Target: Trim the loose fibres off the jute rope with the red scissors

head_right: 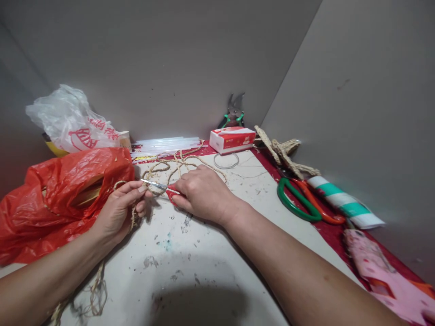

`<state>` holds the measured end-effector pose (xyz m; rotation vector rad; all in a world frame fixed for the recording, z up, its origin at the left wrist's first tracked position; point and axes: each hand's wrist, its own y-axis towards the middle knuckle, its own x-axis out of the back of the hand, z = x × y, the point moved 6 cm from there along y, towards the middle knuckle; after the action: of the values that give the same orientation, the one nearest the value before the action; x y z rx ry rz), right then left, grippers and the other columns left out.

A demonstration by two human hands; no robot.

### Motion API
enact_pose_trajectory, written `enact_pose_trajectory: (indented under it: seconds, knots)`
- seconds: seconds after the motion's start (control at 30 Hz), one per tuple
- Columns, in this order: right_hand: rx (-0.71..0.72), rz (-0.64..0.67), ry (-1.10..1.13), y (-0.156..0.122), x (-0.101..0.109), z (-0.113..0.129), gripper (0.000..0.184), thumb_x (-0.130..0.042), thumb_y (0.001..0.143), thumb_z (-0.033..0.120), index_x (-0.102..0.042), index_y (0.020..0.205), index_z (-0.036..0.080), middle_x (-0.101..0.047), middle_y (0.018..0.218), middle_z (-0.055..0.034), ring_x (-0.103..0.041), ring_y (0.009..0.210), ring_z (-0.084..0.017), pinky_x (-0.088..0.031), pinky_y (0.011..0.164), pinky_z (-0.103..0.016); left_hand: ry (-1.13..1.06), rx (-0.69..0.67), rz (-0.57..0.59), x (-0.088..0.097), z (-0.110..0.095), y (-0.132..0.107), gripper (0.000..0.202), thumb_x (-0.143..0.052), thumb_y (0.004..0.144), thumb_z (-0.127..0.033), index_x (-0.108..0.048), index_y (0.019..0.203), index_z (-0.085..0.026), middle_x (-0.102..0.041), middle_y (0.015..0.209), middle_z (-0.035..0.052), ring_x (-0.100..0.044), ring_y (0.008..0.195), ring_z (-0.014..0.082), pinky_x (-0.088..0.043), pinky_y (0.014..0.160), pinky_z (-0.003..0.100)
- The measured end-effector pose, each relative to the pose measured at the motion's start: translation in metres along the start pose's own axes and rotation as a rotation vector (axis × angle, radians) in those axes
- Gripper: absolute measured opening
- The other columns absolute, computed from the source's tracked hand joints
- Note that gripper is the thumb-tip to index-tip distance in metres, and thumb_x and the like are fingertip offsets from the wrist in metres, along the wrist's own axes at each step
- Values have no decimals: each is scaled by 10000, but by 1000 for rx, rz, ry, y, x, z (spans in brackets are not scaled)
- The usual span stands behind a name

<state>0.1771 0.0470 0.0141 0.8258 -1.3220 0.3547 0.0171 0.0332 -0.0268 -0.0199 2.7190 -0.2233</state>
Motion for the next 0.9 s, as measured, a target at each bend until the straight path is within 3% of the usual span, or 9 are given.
enact_pose_trajectory:
  seconds: [0.23, 0.4, 0.5, 0.67, 0.8, 0.9]
  knots:
    - [-97, -118, 62, -2, 3, -11, 281, -516, 780, 360, -569, 570, 180, -575, 559, -8, -436, 557, -130, -303, 626, -285, -2, -4, 1, 1, -2, 1, 275, -718, 686, -195, -559, 905, -150, -665, 682, 18, -435, 417, 49, -358, 400, 178]
    - [-129, -93, 84, -2, 2, -13, 280, -515, 774, 371, -551, 567, 184, -561, 566, -7, -420, 555, -127, -287, 597, -281, -29, 28, 24, -1, -5, -1, 363, -686, 709, -179, -567, 1052, -169, -609, 641, -15, -363, 396, 32, -307, 375, 153]
    - [-156, -90, 90, -1, 2, -15, 282, -515, 772, 370, -537, 556, 189, -548, 565, -3, -408, 551, -125, -280, 587, -279, -3, 57, 1, -1, -3, -2, 339, -724, 685, -200, -605, 1000, -165, -510, 553, -58, -268, 382, 12, -235, 359, 131]
    - [-169, -104, 102, -1, 2, -15, 274, -515, 773, 367, -538, 565, 190, -544, 567, 1, -409, 553, -122, -294, 603, -276, 165, 71, -69, 1, 3, -4, 311, -781, 641, -262, -652, 905, -160, -348, 442, -98, -228, 374, 27, -164, 348, 145]
    - [-167, -124, 101, -1, 3, -14, 272, -517, 771, 364, -541, 567, 186, -541, 561, 2, -398, 546, -119, -291, 610, -280, 327, 63, 28, -5, 7, -5, 285, -718, 716, -398, -673, 814, -135, -307, 426, -91, -199, 371, 26, -137, 355, 163]
    - [-147, -120, 111, -1, 2, -13, 257, -514, 767, 353, -547, 575, 185, -546, 570, 1, -400, 552, -120, -287, 610, -279, 379, 42, 83, -7, 8, -6, 334, -628, 789, -461, -679, 862, -139, -331, 436, -78, -231, 373, 35, -166, 362, 164]
